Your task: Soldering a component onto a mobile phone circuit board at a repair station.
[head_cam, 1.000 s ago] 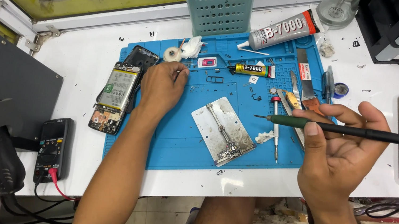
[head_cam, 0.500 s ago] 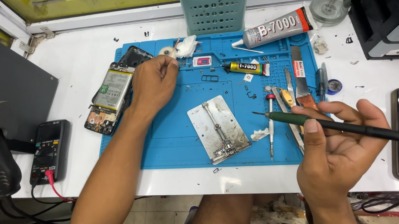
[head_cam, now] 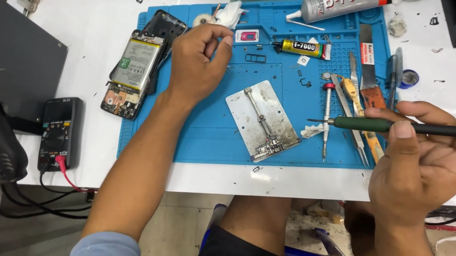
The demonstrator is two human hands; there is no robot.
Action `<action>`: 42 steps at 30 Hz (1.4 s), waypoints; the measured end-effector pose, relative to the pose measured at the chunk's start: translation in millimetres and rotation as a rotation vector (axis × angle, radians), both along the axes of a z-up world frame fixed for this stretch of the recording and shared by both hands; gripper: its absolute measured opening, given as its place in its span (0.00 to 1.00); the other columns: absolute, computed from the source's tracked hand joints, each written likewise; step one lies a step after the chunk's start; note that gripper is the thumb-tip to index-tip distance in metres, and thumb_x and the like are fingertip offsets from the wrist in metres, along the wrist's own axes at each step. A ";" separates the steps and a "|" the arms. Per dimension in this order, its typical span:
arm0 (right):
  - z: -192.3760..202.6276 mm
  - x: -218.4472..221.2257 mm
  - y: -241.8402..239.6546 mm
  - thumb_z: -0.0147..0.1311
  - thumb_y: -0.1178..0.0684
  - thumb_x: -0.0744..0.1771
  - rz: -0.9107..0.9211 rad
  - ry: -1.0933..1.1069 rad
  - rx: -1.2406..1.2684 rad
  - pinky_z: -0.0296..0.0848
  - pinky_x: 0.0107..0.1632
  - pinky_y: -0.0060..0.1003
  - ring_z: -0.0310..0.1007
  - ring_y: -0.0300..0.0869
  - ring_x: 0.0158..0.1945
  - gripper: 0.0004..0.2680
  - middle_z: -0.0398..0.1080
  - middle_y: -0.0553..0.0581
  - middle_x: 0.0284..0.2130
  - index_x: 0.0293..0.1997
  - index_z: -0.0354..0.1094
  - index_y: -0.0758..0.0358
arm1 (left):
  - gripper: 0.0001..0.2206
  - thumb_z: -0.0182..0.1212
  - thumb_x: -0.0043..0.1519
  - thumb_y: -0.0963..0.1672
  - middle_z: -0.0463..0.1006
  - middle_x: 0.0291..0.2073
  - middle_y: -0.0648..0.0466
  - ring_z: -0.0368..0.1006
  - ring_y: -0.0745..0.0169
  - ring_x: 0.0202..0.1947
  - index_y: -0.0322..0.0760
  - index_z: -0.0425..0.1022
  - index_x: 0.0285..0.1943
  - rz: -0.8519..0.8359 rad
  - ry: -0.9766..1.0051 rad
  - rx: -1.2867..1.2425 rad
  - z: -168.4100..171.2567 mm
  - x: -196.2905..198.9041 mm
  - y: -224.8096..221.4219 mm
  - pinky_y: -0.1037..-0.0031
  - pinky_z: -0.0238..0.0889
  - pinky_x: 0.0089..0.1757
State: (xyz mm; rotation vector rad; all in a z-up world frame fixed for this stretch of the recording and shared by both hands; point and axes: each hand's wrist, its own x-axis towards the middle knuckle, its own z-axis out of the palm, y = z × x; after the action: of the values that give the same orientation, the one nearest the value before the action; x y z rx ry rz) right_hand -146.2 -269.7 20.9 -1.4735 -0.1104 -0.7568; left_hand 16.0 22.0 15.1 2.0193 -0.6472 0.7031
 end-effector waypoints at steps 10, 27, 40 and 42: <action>-8.7 -8.9 18.5 0.48 0.62 0.75 0.047 0.098 0.014 0.90 0.60 0.58 0.75 0.55 0.49 0.27 0.69 0.72 0.54 0.85 0.34 0.60 | 0.04 0.58 0.67 0.40 0.60 0.20 0.59 0.58 0.66 0.24 0.35 0.78 0.44 -0.073 -0.036 0.030 -3.4 -6.2 -5.2 0.71 0.58 0.31; 6.1 -16.1 55.2 0.46 0.61 0.73 0.110 -0.008 -0.117 0.83 0.52 0.52 0.79 0.59 0.39 0.18 0.68 0.69 0.44 0.70 0.43 0.64 | 0.05 0.58 0.68 0.40 0.60 0.19 0.59 0.58 0.67 0.23 0.34 0.79 0.43 -0.106 -0.034 0.019 -5.6 -6.3 -9.5 0.72 0.58 0.31; 2.1 -21.0 50.6 0.45 0.60 0.73 0.173 -0.072 -0.131 0.85 0.58 0.53 0.82 0.56 0.46 0.16 0.72 0.66 0.43 0.68 0.44 0.64 | 0.05 0.59 0.67 0.39 0.59 0.20 0.59 0.57 0.67 0.23 0.30 0.80 0.45 -0.103 -0.005 0.019 -8.3 -7.4 -11.4 0.70 0.56 0.30; 1.8 -21.9 49.9 0.44 0.61 0.73 0.175 -0.092 -0.153 0.84 0.59 0.55 0.82 0.59 0.47 0.13 0.70 0.66 0.44 0.64 0.45 0.63 | 0.05 0.58 0.67 0.39 0.59 0.20 0.59 0.57 0.67 0.24 0.31 0.79 0.44 -0.100 -0.001 0.015 -8.5 -7.6 -12.0 0.70 0.55 0.30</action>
State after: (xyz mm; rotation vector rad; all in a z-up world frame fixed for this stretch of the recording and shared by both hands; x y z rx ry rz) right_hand -168.1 -219.8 22.8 -1.5512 -0.3698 -0.6850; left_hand 8.4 10.0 6.6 1.9859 -0.7499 0.6416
